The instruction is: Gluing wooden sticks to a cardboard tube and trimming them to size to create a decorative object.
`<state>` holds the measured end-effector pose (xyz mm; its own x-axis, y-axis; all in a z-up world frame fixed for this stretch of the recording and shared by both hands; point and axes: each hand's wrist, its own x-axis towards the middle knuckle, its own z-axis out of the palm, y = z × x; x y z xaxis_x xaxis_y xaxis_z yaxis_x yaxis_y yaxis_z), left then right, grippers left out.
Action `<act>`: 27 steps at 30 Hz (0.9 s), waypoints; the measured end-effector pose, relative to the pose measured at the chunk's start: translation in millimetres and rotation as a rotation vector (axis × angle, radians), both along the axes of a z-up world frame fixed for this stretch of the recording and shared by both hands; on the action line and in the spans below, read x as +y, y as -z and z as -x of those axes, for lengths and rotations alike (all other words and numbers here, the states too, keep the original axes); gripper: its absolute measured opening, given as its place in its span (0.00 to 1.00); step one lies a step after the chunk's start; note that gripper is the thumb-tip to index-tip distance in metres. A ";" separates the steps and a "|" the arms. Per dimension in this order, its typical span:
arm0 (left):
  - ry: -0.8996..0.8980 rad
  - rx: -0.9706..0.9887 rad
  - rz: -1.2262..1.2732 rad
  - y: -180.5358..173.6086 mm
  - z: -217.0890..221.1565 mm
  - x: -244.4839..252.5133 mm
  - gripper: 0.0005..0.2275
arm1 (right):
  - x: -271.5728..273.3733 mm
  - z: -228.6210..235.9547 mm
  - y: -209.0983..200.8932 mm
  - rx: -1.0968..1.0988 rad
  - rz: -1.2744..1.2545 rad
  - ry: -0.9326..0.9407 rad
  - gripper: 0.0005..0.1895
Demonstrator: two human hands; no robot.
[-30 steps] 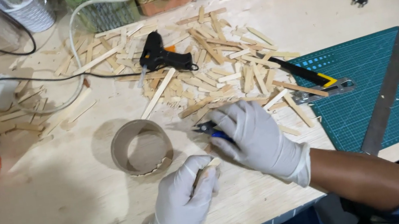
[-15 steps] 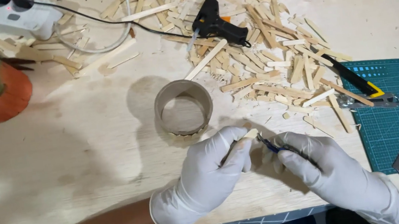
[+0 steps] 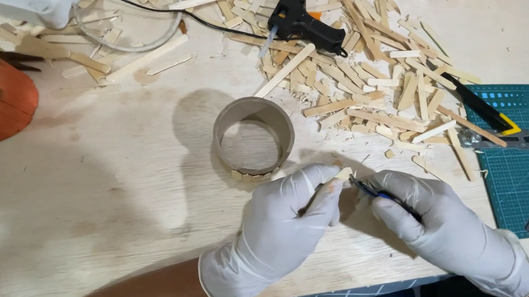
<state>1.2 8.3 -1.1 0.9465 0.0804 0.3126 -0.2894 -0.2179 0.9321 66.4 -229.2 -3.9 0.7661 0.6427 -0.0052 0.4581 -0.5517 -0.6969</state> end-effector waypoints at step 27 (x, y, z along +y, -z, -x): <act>-0.127 -0.130 -0.024 16.3 1.0 -7.3 0.08 | 16.5 -5.2 16.5 -0.242 0.097 0.012 0.18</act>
